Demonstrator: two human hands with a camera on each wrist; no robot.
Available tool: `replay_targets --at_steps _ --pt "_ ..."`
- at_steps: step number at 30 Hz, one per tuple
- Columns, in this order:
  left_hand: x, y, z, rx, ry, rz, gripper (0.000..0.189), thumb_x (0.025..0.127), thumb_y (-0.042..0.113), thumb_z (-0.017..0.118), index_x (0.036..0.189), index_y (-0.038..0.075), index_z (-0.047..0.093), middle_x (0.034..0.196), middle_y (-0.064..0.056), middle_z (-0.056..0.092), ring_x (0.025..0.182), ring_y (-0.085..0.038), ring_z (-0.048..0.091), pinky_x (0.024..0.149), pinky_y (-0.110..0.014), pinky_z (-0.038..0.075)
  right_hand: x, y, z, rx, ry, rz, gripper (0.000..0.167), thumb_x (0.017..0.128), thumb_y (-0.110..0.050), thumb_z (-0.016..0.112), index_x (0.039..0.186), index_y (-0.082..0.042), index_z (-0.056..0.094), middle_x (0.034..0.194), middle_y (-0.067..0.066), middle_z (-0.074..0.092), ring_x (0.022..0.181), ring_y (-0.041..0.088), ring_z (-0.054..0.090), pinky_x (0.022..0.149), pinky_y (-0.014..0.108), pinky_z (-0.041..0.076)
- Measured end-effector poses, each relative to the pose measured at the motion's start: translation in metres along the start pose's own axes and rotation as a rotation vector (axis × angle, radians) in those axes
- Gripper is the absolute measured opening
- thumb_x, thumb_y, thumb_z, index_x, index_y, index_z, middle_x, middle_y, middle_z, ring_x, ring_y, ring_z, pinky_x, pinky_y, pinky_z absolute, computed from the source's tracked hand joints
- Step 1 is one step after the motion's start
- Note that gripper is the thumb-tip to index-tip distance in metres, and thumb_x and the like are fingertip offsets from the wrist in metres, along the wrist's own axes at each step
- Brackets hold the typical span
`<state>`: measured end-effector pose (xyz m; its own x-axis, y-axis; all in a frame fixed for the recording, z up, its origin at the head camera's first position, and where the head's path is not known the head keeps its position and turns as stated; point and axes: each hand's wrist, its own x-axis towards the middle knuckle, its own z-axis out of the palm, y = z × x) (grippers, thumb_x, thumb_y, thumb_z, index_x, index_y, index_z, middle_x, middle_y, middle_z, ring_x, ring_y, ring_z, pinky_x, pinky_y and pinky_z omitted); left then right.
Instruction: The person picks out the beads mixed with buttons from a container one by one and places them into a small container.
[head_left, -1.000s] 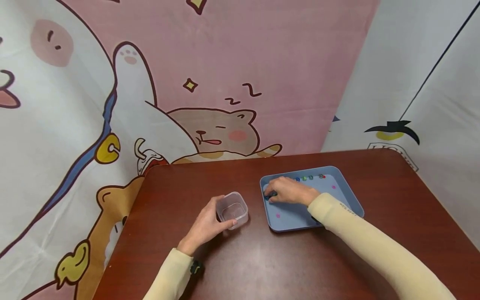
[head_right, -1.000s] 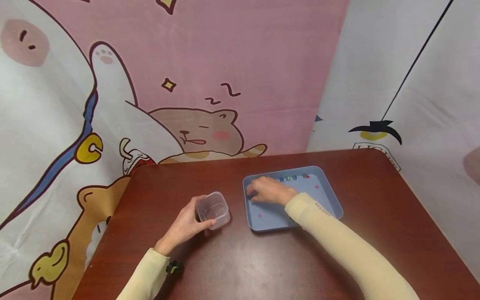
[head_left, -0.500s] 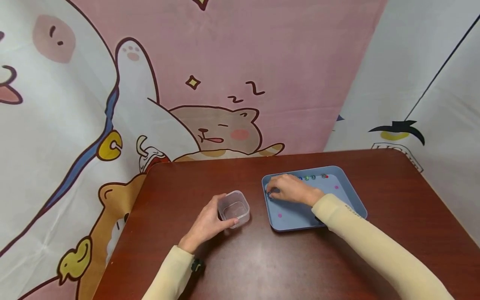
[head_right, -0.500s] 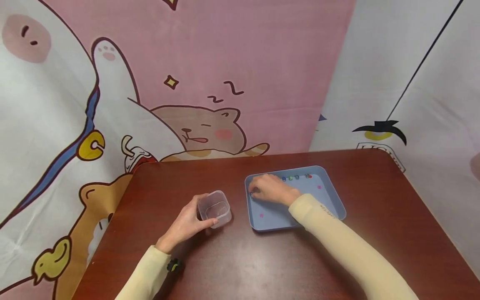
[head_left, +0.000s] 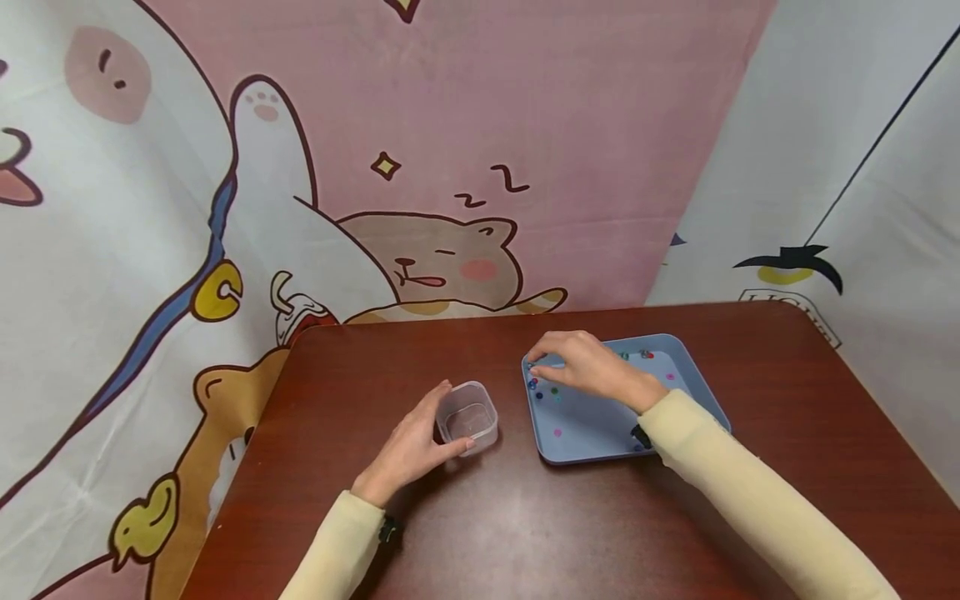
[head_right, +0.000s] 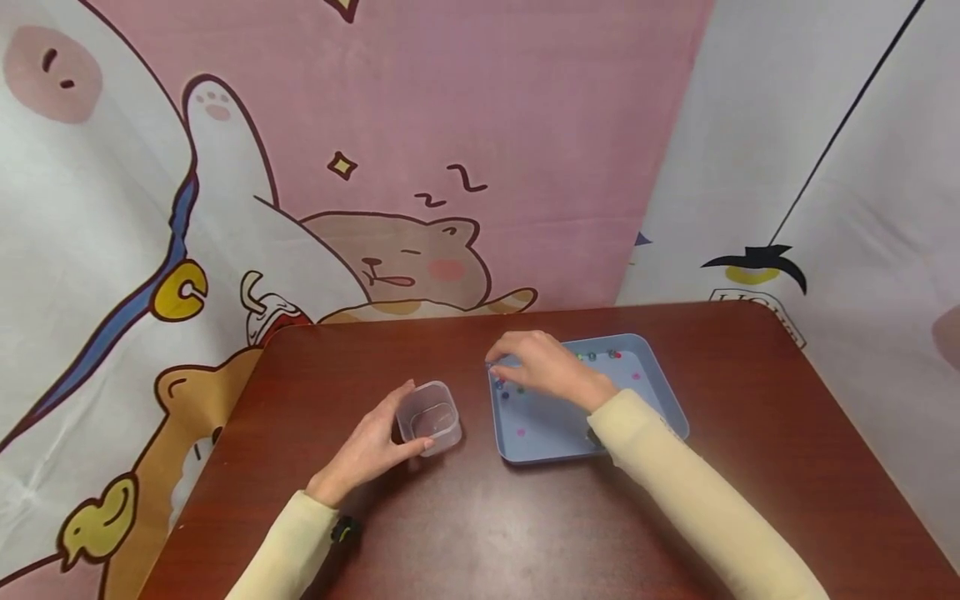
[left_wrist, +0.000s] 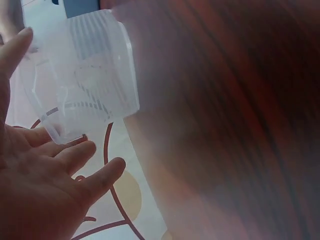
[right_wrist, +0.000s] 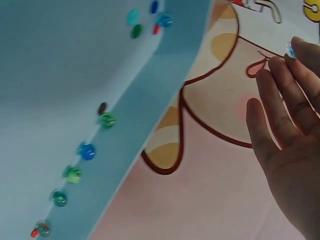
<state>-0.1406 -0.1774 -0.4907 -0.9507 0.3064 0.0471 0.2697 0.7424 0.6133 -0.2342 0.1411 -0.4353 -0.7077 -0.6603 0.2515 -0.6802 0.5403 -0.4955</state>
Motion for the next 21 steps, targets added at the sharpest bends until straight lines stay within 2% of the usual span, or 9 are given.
replay_targets --at_steps 3,7,10,15,21 --pt "0.000 -0.002 -0.001 0.060 -0.009 0.026 0.101 0.087 0.056 0.079 0.162 0.007 0.034 0.169 -0.008 0.029 0.150 -0.028 0.037 0.115 -0.055 0.038 0.002 -0.008 -0.002 0.029 0.005 0.002 0.017 0.094 -0.019 0.079 0.111 -0.017 0.078 0.108 -0.008 0.072 0.099 0.012 0.069 0.086 0.038 0.057" --pt "0.001 -0.005 0.000 0.130 0.002 0.106 0.096 0.090 0.055 0.076 0.159 0.000 0.037 0.169 -0.011 0.027 0.156 -0.028 0.023 0.119 -0.056 0.032 0.005 -0.018 -0.001 0.052 0.008 -0.022 0.017 0.096 -0.022 0.077 0.112 -0.017 0.078 0.109 -0.008 0.072 0.100 0.013 0.068 0.087 0.040 0.057" --pt "0.002 -0.007 0.000 0.166 0.000 0.141 0.094 0.092 0.054 0.074 0.158 -0.001 0.037 0.169 -0.011 0.029 0.156 -0.029 0.022 0.120 -0.056 0.030 0.008 -0.025 0.003 0.060 0.006 -0.052 0.018 0.097 -0.024 0.075 0.112 -0.015 0.078 0.109 -0.007 0.072 0.102 0.015 0.069 0.089 0.040 0.056" --pt "0.001 -0.008 0.000 0.158 -0.021 0.129 0.095 0.093 0.057 0.072 0.161 0.004 0.034 0.169 -0.009 0.029 0.156 -0.026 0.022 0.120 -0.055 0.030 0.013 -0.037 0.012 0.075 -0.012 -0.088 0.018 0.099 -0.025 0.073 0.114 -0.015 0.077 0.111 -0.006 0.072 0.103 0.018 0.070 0.088 0.037 0.056" --pt "0.001 -0.008 0.001 0.150 -0.020 0.124 0.094 0.093 0.058 0.071 0.162 0.007 0.033 0.169 -0.008 0.029 0.156 -0.025 0.023 0.120 -0.054 0.031 0.019 -0.048 0.024 0.062 -0.033 -0.117 0.018 0.098 -0.021 0.074 0.114 -0.013 0.077 0.110 -0.005 0.072 0.102 0.014 0.069 0.087 0.034 0.057"
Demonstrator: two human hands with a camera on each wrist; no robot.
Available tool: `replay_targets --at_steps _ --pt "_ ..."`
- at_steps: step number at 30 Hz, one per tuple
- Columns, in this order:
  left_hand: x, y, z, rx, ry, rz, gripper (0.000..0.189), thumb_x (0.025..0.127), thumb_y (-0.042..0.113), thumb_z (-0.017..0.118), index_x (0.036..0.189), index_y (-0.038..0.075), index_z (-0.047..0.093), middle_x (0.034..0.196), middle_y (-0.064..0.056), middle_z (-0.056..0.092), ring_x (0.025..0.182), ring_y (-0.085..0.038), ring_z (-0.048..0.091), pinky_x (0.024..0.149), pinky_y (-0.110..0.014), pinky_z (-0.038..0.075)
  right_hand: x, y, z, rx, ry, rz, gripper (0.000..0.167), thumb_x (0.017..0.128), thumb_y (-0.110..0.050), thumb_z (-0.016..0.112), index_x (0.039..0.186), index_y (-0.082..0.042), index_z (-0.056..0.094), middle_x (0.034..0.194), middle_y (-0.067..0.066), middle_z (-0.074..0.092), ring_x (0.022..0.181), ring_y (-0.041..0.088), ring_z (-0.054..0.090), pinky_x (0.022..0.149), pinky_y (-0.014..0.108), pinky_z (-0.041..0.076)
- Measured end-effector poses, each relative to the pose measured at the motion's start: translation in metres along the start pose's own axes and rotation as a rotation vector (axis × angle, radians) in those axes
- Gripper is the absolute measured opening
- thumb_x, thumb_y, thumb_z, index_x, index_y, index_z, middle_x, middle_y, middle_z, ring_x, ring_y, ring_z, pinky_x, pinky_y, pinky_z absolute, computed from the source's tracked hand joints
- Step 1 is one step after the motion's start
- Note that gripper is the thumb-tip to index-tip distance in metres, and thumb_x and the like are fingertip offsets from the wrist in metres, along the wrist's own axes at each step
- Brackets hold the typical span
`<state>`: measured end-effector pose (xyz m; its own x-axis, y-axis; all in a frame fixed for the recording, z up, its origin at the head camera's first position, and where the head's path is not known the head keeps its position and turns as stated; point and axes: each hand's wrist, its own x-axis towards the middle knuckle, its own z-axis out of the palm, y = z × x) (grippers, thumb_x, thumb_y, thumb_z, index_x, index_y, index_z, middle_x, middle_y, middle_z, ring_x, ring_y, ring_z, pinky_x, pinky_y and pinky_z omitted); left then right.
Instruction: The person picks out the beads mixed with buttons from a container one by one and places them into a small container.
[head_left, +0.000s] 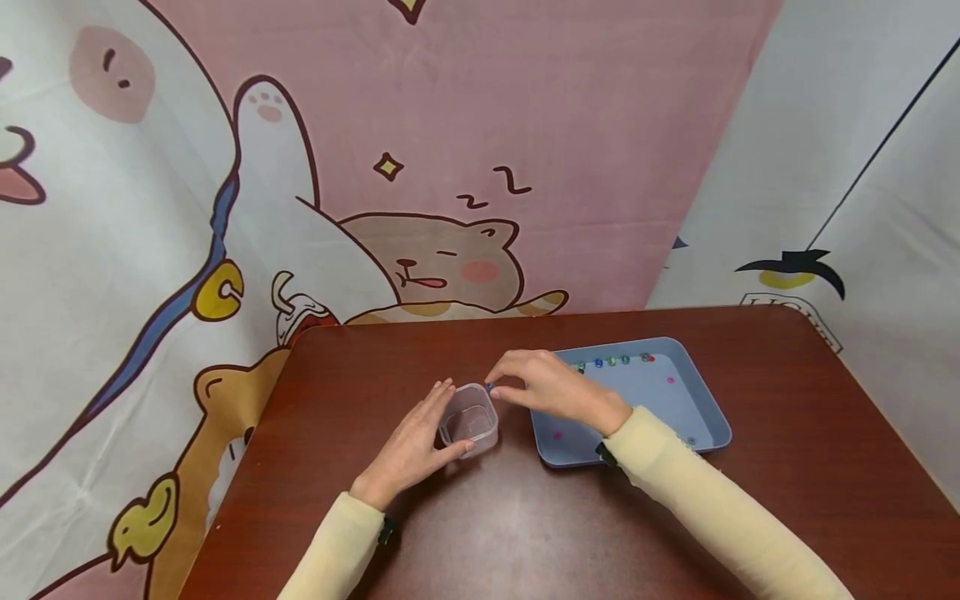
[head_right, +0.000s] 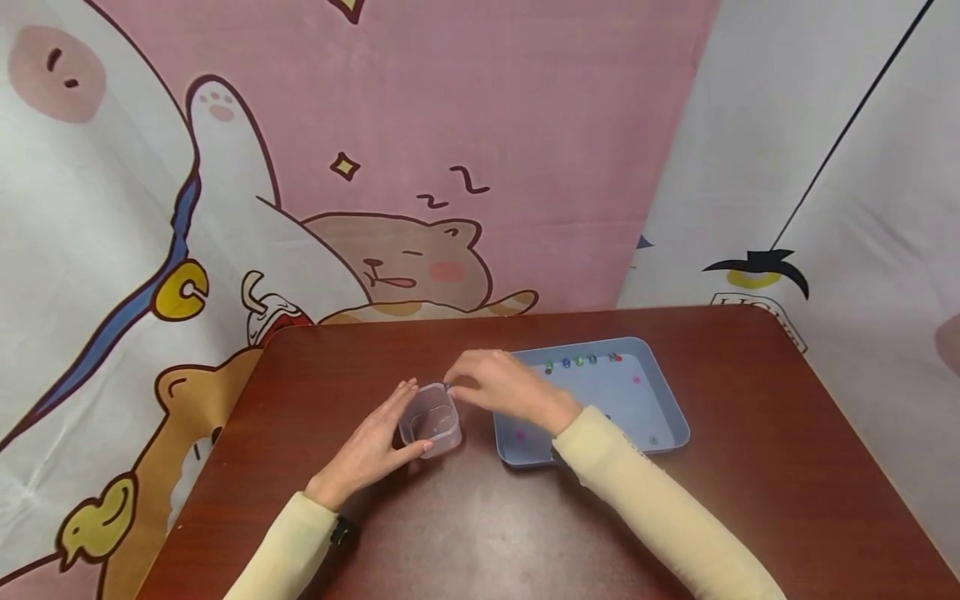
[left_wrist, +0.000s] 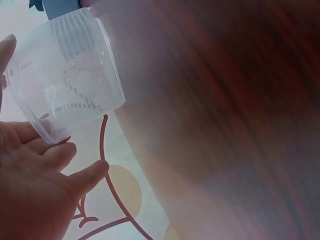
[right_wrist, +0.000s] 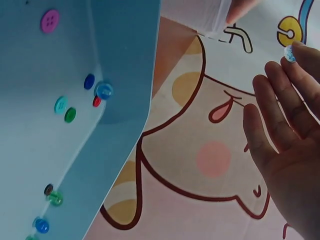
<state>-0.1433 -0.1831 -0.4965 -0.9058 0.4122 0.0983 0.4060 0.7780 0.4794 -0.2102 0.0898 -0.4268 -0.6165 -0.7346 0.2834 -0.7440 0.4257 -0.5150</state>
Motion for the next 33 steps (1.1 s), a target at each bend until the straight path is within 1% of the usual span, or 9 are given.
replay_targets --at_steps 3,6,12,16,20,23,28,30,33 --pt "0.000 0.000 0.000 0.001 -0.001 0.001 0.094 0.093 0.058 0.071 0.161 0.005 0.034 0.169 -0.009 0.029 0.156 -0.026 0.023 0.119 -0.054 0.031 0.003 -0.003 0.006 -0.034 -0.026 -0.021 0.018 0.099 -0.023 0.073 0.115 -0.014 0.077 0.110 -0.005 0.071 0.100 0.010 0.068 0.086 0.031 0.057" --pt "-0.001 0.001 0.000 -0.002 -0.008 -0.005 0.094 0.094 0.058 0.071 0.162 0.005 0.032 0.170 -0.009 0.027 0.156 -0.026 0.022 0.119 -0.055 0.031 0.005 -0.006 0.013 -0.083 -0.048 -0.062 0.018 0.099 -0.023 0.073 0.115 -0.015 0.077 0.110 -0.004 0.071 0.098 0.009 0.068 0.084 0.029 0.057" --pt "-0.001 0.003 -0.001 0.003 -0.014 -0.006 0.094 0.094 0.057 0.070 0.162 0.004 0.032 0.170 -0.008 0.025 0.157 -0.026 0.020 0.120 -0.055 0.029 0.009 -0.007 0.024 -0.187 -0.082 -0.138 0.017 0.099 -0.021 0.073 0.112 -0.012 0.078 0.106 -0.002 0.072 0.096 0.014 0.069 0.085 0.031 0.057" --pt "-0.001 0.003 0.000 0.006 -0.007 -0.008 0.095 0.094 0.057 0.071 0.161 0.002 0.033 0.170 -0.008 0.025 0.156 -0.027 0.020 0.120 -0.056 0.029 0.010 -0.006 0.031 -0.276 -0.105 -0.170 0.017 0.099 -0.022 0.074 0.112 -0.013 0.079 0.104 -0.003 0.071 0.094 0.012 0.068 0.084 0.031 0.057" --pt "-0.001 0.004 0.001 -0.008 0.002 -0.014 0.095 0.093 0.056 0.072 0.161 0.003 0.033 0.170 -0.008 0.026 0.156 -0.027 0.021 0.120 -0.056 0.030 0.010 -0.006 0.034 -0.326 -0.116 -0.197 0.015 0.097 -0.023 0.076 0.108 -0.014 0.079 0.098 -0.004 0.069 0.090 0.012 0.067 0.080 0.031 0.057" --pt "-0.001 0.004 0.002 -0.020 0.004 -0.026 0.095 0.093 0.056 0.073 0.161 0.004 0.033 0.170 -0.007 0.026 0.156 -0.026 0.021 0.119 -0.056 0.031 0.010 -0.005 0.036 -0.350 -0.119 -0.200 0.013 0.096 -0.023 0.077 0.106 -0.015 0.079 0.096 -0.005 0.068 0.087 0.012 0.066 0.078 0.032 0.056" --pt "-0.001 0.005 0.001 -0.035 0.007 -0.034 0.095 0.092 0.055 0.074 0.161 0.003 0.034 0.169 -0.010 0.028 0.156 -0.029 0.022 0.117 -0.058 0.033 0.007 -0.005 0.035 -0.349 -0.129 -0.179 0.015 0.095 -0.024 0.078 0.105 -0.013 0.079 0.095 -0.004 0.068 0.085 0.012 0.065 0.076 0.031 0.056" --pt "-0.001 0.005 0.000 -0.045 0.006 -0.038 0.096 0.092 0.055 0.075 0.161 0.003 0.034 0.170 -0.009 0.028 0.156 -0.028 0.022 0.117 -0.058 0.033 0.006 -0.006 0.033 -0.318 -0.123 -0.174 0.016 0.095 -0.023 0.078 0.106 -0.012 0.078 0.096 -0.003 0.070 0.086 0.012 0.065 0.077 0.030 0.056" --pt "-0.001 0.006 0.000 -0.057 -0.003 -0.045 0.096 0.091 0.056 0.075 0.161 0.004 0.034 0.170 -0.008 0.027 0.157 -0.026 0.021 0.118 -0.057 0.033 0.002 -0.007 0.027 -0.249 -0.101 -0.153 0.017 0.095 -0.022 0.078 0.109 -0.011 0.079 0.102 0.000 0.073 0.092 0.014 0.068 0.081 0.031 0.057"
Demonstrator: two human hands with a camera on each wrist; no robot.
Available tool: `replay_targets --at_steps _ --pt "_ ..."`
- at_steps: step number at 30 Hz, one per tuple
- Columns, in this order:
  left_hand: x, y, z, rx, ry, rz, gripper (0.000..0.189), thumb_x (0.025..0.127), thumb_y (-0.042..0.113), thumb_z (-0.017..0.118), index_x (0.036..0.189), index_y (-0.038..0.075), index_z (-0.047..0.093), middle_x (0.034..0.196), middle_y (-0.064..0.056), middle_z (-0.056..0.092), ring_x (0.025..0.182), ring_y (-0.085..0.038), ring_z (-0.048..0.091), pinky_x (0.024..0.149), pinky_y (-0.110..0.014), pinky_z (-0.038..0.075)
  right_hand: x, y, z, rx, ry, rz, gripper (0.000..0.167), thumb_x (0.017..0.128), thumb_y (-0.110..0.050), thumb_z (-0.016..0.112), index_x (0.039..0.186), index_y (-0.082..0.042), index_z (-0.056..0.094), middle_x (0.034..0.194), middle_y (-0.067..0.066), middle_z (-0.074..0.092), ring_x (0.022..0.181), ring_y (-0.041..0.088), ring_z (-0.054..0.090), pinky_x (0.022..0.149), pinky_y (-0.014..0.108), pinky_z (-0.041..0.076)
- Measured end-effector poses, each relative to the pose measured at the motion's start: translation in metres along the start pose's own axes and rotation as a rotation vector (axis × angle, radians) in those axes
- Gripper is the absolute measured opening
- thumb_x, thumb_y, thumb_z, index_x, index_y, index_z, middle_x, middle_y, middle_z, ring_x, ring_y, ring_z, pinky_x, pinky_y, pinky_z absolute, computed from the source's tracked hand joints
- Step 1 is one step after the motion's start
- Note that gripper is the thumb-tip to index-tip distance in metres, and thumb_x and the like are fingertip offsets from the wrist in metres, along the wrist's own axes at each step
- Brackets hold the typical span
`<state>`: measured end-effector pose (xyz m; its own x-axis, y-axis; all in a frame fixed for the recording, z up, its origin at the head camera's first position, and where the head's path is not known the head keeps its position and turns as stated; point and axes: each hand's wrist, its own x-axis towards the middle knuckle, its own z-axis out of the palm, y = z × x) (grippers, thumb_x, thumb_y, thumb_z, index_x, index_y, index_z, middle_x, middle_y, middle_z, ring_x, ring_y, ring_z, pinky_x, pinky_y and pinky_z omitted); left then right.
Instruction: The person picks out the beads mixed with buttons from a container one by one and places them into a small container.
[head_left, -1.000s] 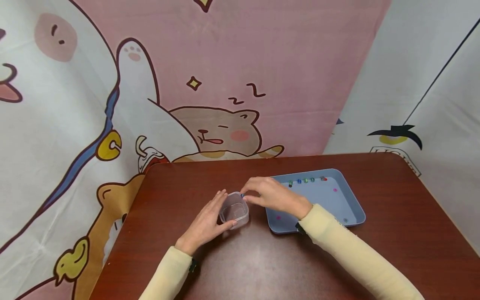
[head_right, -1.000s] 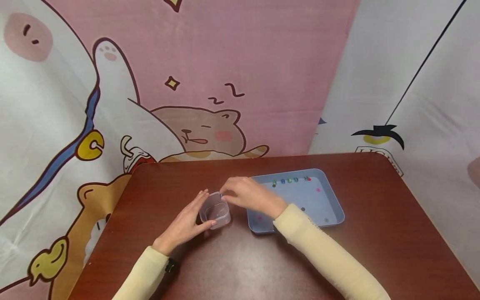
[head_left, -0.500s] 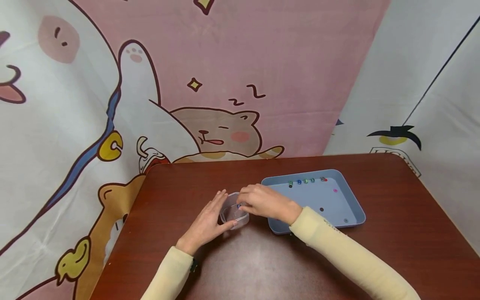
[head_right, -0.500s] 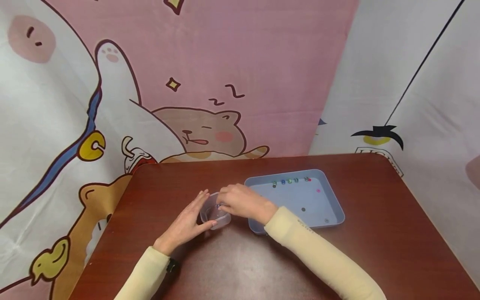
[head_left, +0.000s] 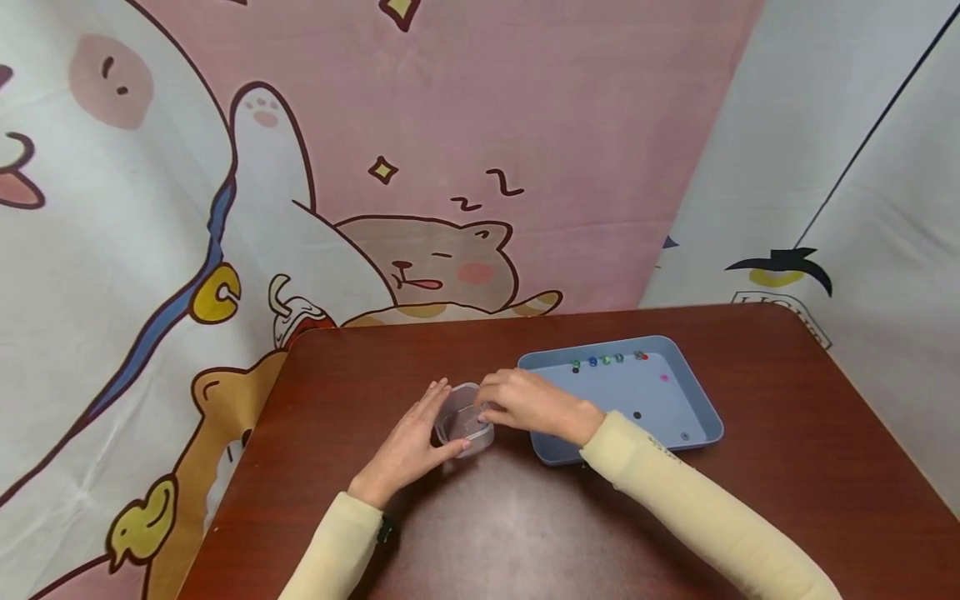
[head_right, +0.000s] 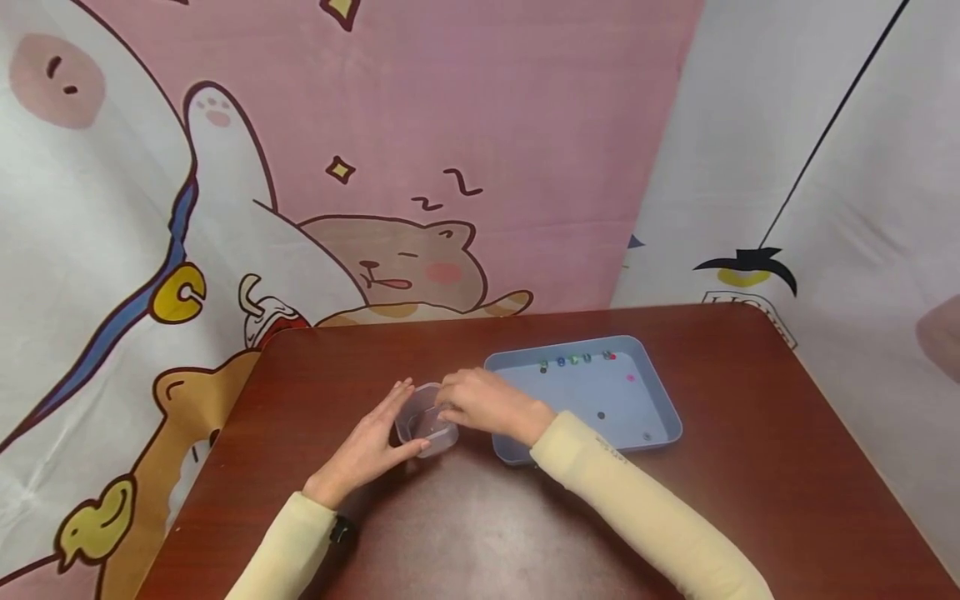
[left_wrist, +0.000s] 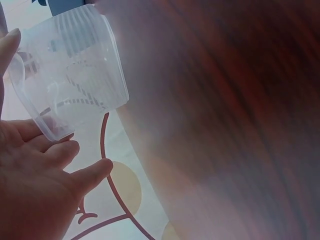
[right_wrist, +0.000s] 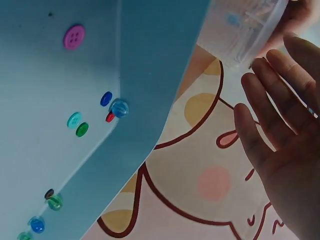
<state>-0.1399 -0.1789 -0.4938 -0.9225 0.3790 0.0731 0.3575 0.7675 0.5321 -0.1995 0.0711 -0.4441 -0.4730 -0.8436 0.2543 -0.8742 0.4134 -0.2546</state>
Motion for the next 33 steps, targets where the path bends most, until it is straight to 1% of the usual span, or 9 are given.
replay_targets --at_steps 3,7,12,16,19,22,28,30,33 --pt "0.000 0.000 -0.001 -0.013 -0.006 -0.010 0.097 0.091 0.055 0.075 0.162 0.005 0.033 0.170 -0.007 0.026 0.157 -0.024 0.020 0.118 -0.057 0.032 -0.004 0.002 -0.008 0.062 0.024 0.046 0.018 0.097 -0.022 0.076 0.112 -0.012 0.079 0.108 -0.001 0.074 0.098 0.013 0.069 0.086 0.033 0.057" --pt "0.001 -0.001 -0.001 -0.027 0.000 -0.013 0.097 0.090 0.054 0.077 0.162 0.006 0.034 0.170 -0.007 0.027 0.156 -0.025 0.022 0.117 -0.057 0.033 -0.012 0.010 -0.019 0.133 0.061 0.122 0.019 0.099 -0.023 0.074 0.115 -0.013 0.078 0.112 -0.002 0.073 0.103 0.012 0.069 0.088 0.035 0.057" --pt "0.001 -0.001 0.000 -0.039 0.002 -0.024 0.098 0.089 0.055 0.078 0.162 0.007 0.034 0.170 -0.007 0.027 0.156 -0.024 0.022 0.117 -0.057 0.034 -0.025 0.022 -0.032 0.197 0.126 0.204 0.022 0.100 -0.026 0.071 0.117 -0.014 0.077 0.117 -0.002 0.073 0.110 0.016 0.069 0.093 0.039 0.056" --pt "0.001 -0.001 0.000 -0.058 0.000 -0.032 0.098 0.088 0.055 0.079 0.162 0.007 0.034 0.170 -0.008 0.028 0.156 -0.024 0.023 0.116 -0.057 0.035 -0.036 0.035 -0.039 0.247 0.161 0.288 0.024 0.100 -0.028 0.071 0.120 -0.015 0.077 0.121 -0.001 0.073 0.114 0.018 0.068 0.096 0.043 0.055" --pt "0.000 -0.001 0.001 -0.060 0.002 -0.035 0.098 0.088 0.054 0.079 0.162 0.008 0.034 0.170 -0.007 0.028 0.156 -0.023 0.023 0.116 -0.056 0.036 -0.042 0.045 -0.040 0.294 0.168 0.344 0.028 0.099 -0.028 0.073 0.123 -0.014 0.076 0.124 0.000 0.072 0.117 0.019 0.067 0.098 0.045 0.054" --pt "0.000 -0.001 0.001 -0.063 0.003 -0.039 0.098 0.088 0.054 0.080 0.162 0.010 0.034 0.170 -0.006 0.027 0.156 -0.022 0.022 0.116 -0.056 0.036 -0.046 0.054 -0.039 0.327 0.141 0.382 0.033 0.098 -0.029 0.074 0.127 -0.014 0.074 0.128 0.001 0.071 0.122 0.021 0.065 0.101 0.047 0.052" --pt "-0.001 -0.002 0.002 -0.073 0.004 -0.039 0.099 0.088 0.055 0.079 0.163 0.011 0.033 0.170 -0.007 0.027 0.156 -0.023 0.023 0.115 -0.058 0.036 -0.048 0.068 -0.031 0.357 0.021 0.437 0.042 0.096 -0.031 0.077 0.132 -0.011 0.071 0.134 0.004 0.068 0.128 0.026 0.060 0.106 0.052 0.048" --pt "-0.001 -0.002 0.002 -0.074 0.004 -0.039 0.099 0.088 0.056 0.079 0.163 0.012 0.032 0.170 -0.006 0.027 0.156 -0.023 0.024 0.115 -0.058 0.036 -0.049 0.072 -0.028 0.362 -0.009 0.446 0.044 0.095 -0.032 0.077 0.133 -0.011 0.070 0.134 0.004 0.068 0.128 0.026 0.060 0.107 0.052 0.047" --pt "-0.001 -0.002 0.002 -0.069 -0.001 -0.040 0.098 0.088 0.056 0.078 0.164 0.013 0.032 0.170 -0.006 0.027 0.156 -0.022 0.024 0.115 -0.057 0.036 -0.049 0.079 -0.022 0.359 -0.030 0.442 0.043 0.095 -0.033 0.078 0.131 -0.011 0.072 0.133 0.003 0.068 0.127 0.025 0.061 0.106 0.050 0.048"
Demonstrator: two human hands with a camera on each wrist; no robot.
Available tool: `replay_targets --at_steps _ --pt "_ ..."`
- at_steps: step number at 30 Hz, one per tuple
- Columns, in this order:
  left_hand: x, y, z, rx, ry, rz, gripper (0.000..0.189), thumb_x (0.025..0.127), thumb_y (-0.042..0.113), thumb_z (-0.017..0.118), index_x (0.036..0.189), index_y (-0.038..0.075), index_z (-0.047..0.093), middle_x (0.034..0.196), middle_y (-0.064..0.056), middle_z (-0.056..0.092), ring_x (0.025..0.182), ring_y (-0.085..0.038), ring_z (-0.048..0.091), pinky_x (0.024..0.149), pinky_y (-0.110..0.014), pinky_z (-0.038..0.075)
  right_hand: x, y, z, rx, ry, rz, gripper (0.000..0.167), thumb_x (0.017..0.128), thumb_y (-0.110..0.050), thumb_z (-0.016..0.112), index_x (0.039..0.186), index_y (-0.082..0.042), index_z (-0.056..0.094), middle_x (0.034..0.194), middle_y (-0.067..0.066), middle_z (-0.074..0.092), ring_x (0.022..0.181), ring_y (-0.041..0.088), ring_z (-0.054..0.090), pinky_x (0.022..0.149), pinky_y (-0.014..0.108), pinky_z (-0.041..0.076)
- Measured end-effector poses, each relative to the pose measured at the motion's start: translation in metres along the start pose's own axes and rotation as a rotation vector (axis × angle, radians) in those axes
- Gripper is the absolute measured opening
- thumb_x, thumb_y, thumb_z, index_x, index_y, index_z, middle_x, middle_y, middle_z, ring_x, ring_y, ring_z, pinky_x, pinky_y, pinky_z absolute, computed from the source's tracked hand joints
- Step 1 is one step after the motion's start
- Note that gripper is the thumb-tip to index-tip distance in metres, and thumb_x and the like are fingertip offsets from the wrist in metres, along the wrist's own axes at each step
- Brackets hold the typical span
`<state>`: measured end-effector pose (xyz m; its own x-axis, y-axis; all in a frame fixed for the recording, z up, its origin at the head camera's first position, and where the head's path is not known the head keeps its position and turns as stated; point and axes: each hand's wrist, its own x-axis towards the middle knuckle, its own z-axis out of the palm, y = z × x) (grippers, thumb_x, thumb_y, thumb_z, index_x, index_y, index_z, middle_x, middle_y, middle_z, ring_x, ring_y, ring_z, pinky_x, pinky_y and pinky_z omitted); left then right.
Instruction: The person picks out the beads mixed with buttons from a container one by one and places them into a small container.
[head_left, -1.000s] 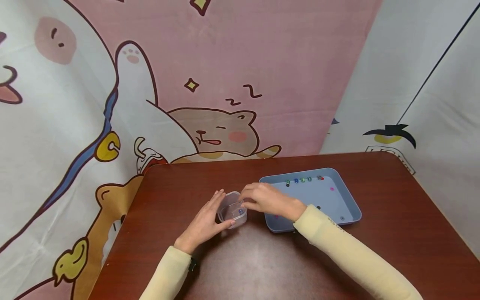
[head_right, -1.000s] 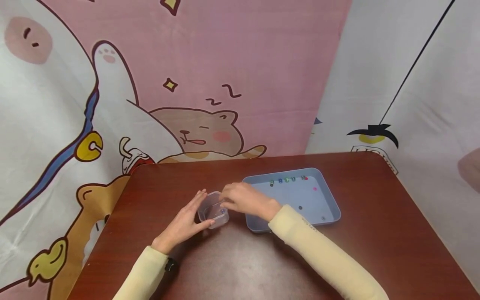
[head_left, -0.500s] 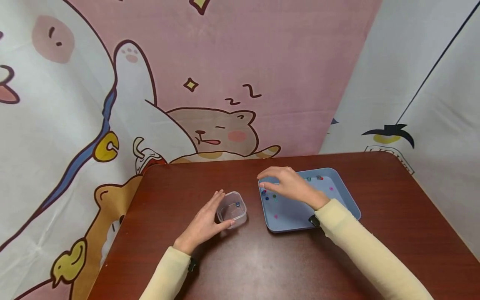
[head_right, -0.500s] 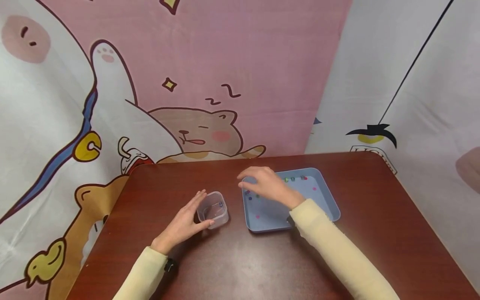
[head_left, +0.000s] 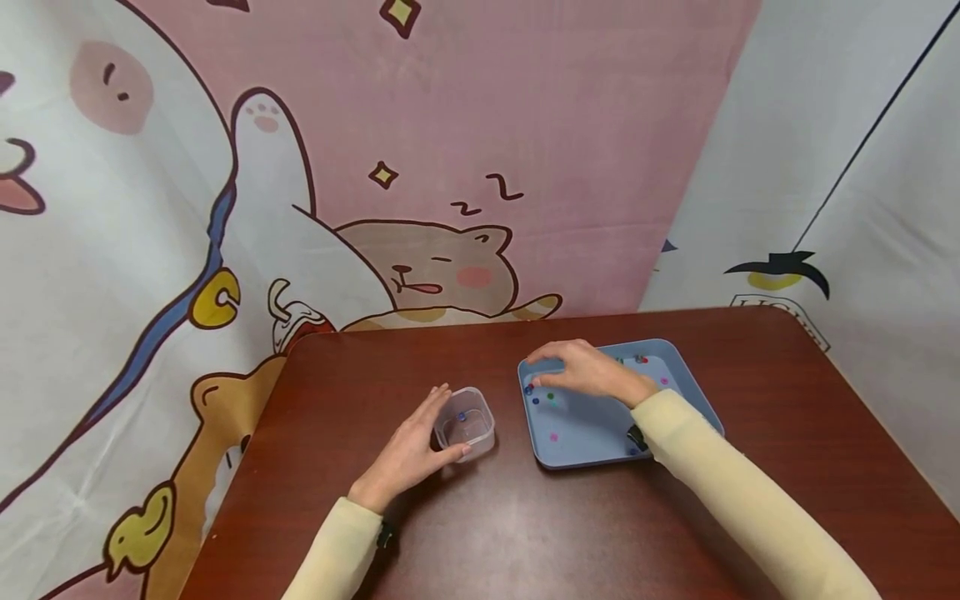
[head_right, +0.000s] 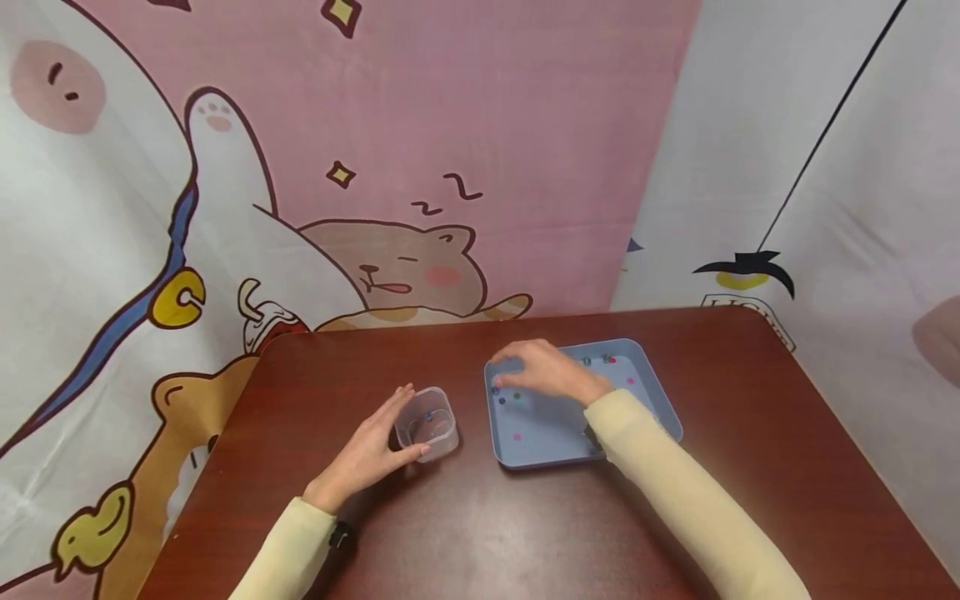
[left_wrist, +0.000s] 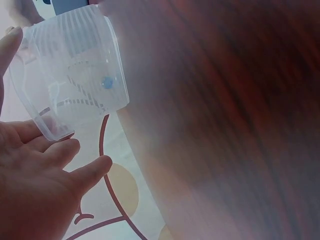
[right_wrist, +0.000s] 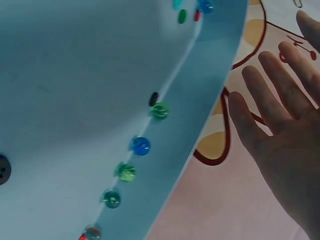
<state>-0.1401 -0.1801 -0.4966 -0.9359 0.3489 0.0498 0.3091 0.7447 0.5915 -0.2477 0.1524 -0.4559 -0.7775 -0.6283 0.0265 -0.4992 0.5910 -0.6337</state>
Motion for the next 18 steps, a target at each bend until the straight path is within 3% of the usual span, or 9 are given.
replay_targets --at_steps 7,18 --pt "0.001 0.001 -0.001 -0.008 -0.014 -0.002 0.098 0.088 0.053 0.080 0.163 0.012 0.033 0.170 -0.008 0.028 0.156 -0.022 0.024 0.117 -0.055 0.035 0.008 0.016 0.009 -0.034 -0.037 -0.022 0.038 0.094 -0.028 0.079 0.128 -0.011 0.074 0.127 0.003 0.070 0.122 0.024 0.063 0.104 0.047 0.050" --pt "0.000 0.003 -0.001 -0.010 -0.009 -0.006 0.098 0.087 0.055 0.080 0.163 0.013 0.034 0.170 -0.005 0.027 0.156 -0.023 0.024 0.116 -0.056 0.035 0.014 0.024 0.023 -0.075 -0.096 -0.036 0.030 0.095 -0.023 0.078 0.122 -0.010 0.076 0.124 0.004 0.072 0.117 0.023 0.066 0.099 0.047 0.053"
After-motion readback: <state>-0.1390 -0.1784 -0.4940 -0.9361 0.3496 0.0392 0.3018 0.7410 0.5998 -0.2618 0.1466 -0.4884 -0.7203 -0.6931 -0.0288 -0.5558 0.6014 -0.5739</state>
